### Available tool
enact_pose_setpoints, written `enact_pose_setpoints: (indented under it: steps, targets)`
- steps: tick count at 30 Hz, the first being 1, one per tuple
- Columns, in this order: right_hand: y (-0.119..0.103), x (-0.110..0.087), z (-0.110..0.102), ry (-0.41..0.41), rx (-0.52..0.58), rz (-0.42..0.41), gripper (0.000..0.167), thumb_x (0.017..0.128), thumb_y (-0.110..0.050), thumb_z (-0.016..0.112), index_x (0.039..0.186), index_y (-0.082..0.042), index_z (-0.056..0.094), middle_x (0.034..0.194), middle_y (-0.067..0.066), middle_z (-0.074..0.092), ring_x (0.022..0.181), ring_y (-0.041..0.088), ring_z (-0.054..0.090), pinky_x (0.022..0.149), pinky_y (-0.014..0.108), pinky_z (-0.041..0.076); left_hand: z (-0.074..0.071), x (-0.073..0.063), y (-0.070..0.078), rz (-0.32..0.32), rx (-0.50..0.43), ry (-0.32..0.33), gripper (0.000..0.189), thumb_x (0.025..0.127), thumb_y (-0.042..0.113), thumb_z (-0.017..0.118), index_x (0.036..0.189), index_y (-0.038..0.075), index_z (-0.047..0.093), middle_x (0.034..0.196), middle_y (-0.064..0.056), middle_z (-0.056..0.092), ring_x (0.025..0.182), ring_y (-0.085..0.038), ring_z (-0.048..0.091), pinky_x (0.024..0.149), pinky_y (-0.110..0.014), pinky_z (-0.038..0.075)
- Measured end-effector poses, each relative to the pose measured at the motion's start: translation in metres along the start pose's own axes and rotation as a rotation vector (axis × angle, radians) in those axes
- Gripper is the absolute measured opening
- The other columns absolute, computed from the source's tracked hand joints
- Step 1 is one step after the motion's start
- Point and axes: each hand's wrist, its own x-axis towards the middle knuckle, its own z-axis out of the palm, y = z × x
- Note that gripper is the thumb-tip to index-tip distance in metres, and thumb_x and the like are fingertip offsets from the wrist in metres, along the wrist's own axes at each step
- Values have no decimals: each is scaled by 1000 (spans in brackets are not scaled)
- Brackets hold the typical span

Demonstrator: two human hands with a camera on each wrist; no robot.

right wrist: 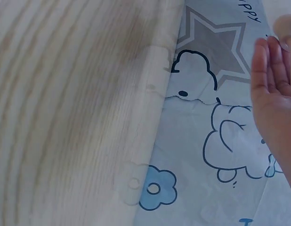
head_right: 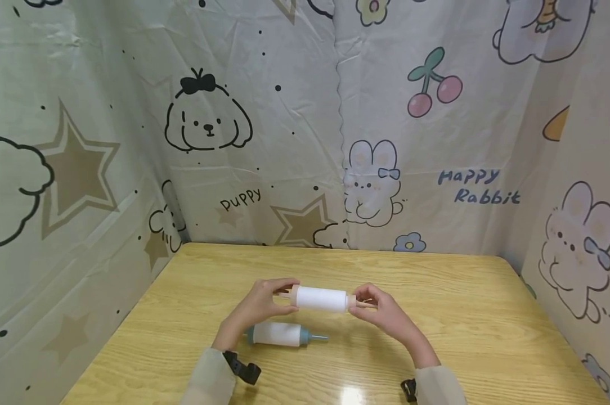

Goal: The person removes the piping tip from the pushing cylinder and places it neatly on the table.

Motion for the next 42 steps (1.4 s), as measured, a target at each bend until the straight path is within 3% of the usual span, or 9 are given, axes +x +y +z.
enact_pose_setpoints:
  steps: [7, 20, 27, 34, 42]
  targets:
    - [3, -1, 4, 106, -97, -138, 28, 88, -19, 73, 111, -12, 59, 112, 6, 64, 103, 2, 60, 93, 25, 53, 1, 1, 0, -10, -13, -4, 51, 82, 22, 79, 129, 10, 63, 125, -12, 68, 106, -26, 70, 90, -38, 59]
    - [10, -6, 2, 205, -136, -220, 29, 85, -12, 76, 108, -9, 59, 105, 4, 64, 96, -3, 58, 89, 25, 55, 3, 4, -4, -14, 1, -22, 51, 83, 24, 79, 129, 9, 63, 122, -12, 70, 105, -26, 70, 90, -39, 59]
    - [11, -10, -1, 186, -114, -203, 28, 88, -14, 73, 110, -9, 58, 105, 4, 63, 97, -2, 58, 90, 30, 55, 0, 8, -13, -60, 53, -68, 53, 82, 23, 80, 129, 6, 62, 120, -13, 70, 101, -26, 70, 84, -36, 60]
    - [13, -10, 1, 145, -85, -200, 26, 89, -15, 72, 111, -9, 59, 107, 5, 63, 97, 0, 60, 91, 26, 55, 3, 10, -21, -127, 34, -128, 54, 83, 23, 79, 131, 4, 61, 121, -15, 69, 106, -28, 70, 85, -37, 60]
    - [15, -11, 1, 129, -76, -219, 24, 90, -13, 71, 110, -10, 59, 104, 5, 64, 96, -1, 60, 89, 22, 54, 9, 14, -29, -138, 89, -177, 52, 84, 22, 78, 128, 0, 61, 116, -13, 69, 106, -27, 69, 87, -35, 59]
